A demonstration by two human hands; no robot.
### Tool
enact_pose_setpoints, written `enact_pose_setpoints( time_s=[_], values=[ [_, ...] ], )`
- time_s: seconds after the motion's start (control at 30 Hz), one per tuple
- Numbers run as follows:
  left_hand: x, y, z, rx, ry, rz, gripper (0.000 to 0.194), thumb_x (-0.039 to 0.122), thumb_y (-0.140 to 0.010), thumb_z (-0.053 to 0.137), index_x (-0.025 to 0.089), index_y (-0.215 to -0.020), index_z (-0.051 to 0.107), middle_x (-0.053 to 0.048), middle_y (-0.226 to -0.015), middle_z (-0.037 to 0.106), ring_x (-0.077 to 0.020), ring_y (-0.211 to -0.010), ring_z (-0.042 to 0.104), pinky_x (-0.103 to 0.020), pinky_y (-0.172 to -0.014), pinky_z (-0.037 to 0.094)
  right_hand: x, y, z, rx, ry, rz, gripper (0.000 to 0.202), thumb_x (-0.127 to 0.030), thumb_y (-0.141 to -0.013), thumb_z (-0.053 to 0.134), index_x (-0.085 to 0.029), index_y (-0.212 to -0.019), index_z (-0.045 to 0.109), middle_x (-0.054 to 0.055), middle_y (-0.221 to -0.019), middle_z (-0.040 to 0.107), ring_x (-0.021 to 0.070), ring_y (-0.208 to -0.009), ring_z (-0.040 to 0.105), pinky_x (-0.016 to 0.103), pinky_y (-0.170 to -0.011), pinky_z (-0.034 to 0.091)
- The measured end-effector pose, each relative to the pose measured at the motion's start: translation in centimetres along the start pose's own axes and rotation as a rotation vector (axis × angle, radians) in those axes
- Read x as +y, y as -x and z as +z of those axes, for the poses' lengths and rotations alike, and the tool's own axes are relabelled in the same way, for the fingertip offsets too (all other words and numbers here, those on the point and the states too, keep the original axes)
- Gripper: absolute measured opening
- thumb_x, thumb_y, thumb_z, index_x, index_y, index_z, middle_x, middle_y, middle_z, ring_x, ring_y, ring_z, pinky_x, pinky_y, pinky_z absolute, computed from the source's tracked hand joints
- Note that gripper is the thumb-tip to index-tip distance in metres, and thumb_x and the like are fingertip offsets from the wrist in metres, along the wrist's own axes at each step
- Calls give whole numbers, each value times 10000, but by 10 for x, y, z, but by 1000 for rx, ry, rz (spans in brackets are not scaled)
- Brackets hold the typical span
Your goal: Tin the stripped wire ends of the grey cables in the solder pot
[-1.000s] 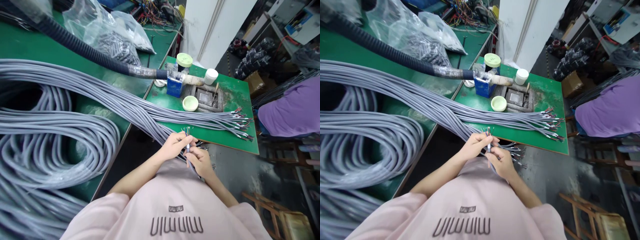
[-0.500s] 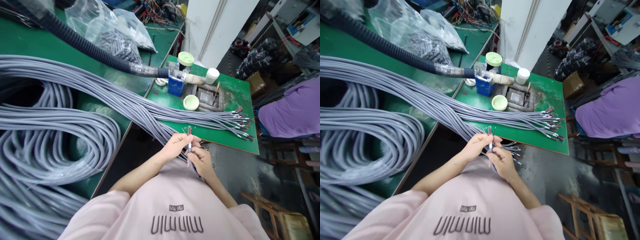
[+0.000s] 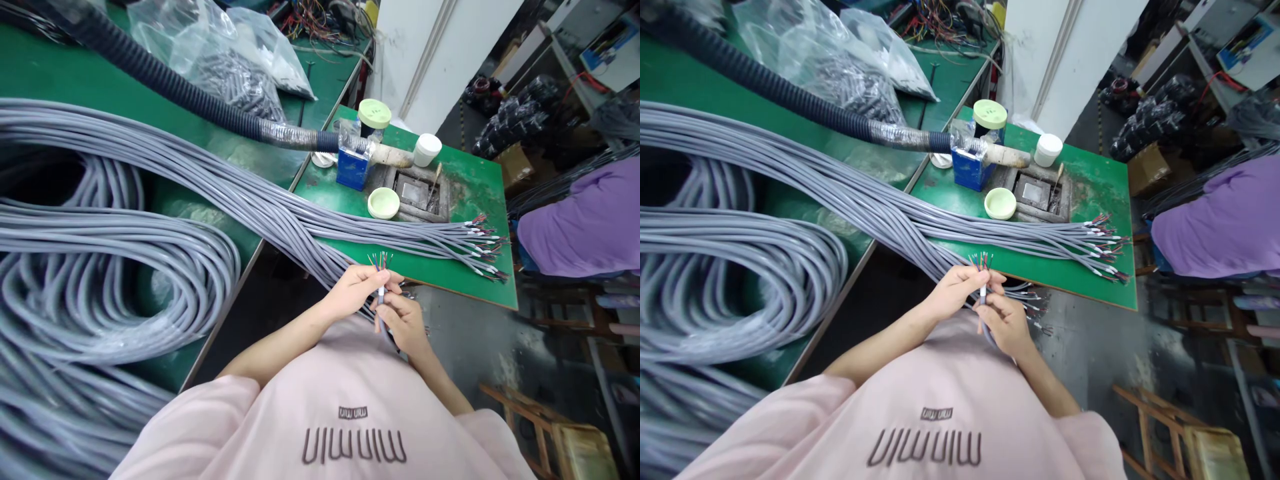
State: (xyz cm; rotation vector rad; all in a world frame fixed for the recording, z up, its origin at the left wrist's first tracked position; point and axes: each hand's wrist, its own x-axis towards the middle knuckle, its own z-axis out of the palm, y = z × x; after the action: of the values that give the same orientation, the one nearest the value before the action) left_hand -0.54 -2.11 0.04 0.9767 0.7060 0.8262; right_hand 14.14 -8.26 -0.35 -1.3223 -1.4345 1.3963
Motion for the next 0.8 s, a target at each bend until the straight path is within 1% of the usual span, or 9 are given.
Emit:
enact_pose_setpoints(
  time_s=[0.13, 0.3, 0.47, 0.63, 0.7, 0.73, 0.8],
  values=[
    [1, 0, 2, 7, -55, 37, 499, 584, -812, 609, 107, -780, 754, -129, -897, 752, -90, -514, 554, -226, -495, 461, 0, 0, -1, -12, -10, -3, 221, -364, -874, 554, -185, -778, 641, -22, -508, 623, 97, -420, 500, 226, -474, 397],
    [0, 0, 3, -14, -92, 71, 484, 556, -842, 590, 104, -786, 754, -137, -943, 746, -60, -463, 514, -217, -461, 426, 2, 1, -3, -15, -10, -1, 228, -369, -880, 542, -185, -794, 646, -20, -512, 627, 101, -422, 502, 234, -478, 402],
    [-2, -1, 2, -18, -86, 70, 484, 549, -849, 588, 98, -806, 757, -135, -917, 743, -65, -447, 524, -223, -435, 418, 7, 3, -5, -25, -24, 4, 236, -373, -885, 540, -181, -797, 646, -16, -518, 634, 102, -427, 508, 233, -483, 404],
    [-6, -3, 2, -18, -80, 55, 470, 537, -840, 608, 92, -806, 754, -112, -835, 735, -63, -415, 517, -217, -410, 409, 8, 2, -6, -40, -61, 23, 258, -390, -886, 546, -170, -800, 651, -12, -518, 635, 97, -422, 501, 227, -479, 398],
    [-8, -4, 3, -14, -115, 69, 447, 521, -847, 608, 102, -802, 757, -102, -828, 738, -73, -434, 538, -226, -448, 441, 10, 3, -7, -42, -76, 27, 262, -392, -888, 549, -167, -806, 657, -13, -519, 635, 92, -421, 495, 222, -474, 391],
    [-9, -6, 4, -19, -142, 86, 430, 507, -854, 605, 110, -799, 759, -98, -836, 743, -87, -478, 571, -235, -500, 474, 11, 5, -9, -40, -84, 33, 262, -390, -889, 553, -166, -802, 658, -12, -520, 635, 91, -422, 493, 219, -473, 388],
    [-10, -8, 5, -48, -221, 140, 392, 473, -880, 585, 132, -805, 763, -91, -879, 754, -137, -658, 655, -262, -668, 524, 17, 13, -17, -34, -113, 47, 268, -395, -889, 559, -166, -794, 660, -10, -521, 635, 88, -416, 479, 217, -463, 374]
  ],
)
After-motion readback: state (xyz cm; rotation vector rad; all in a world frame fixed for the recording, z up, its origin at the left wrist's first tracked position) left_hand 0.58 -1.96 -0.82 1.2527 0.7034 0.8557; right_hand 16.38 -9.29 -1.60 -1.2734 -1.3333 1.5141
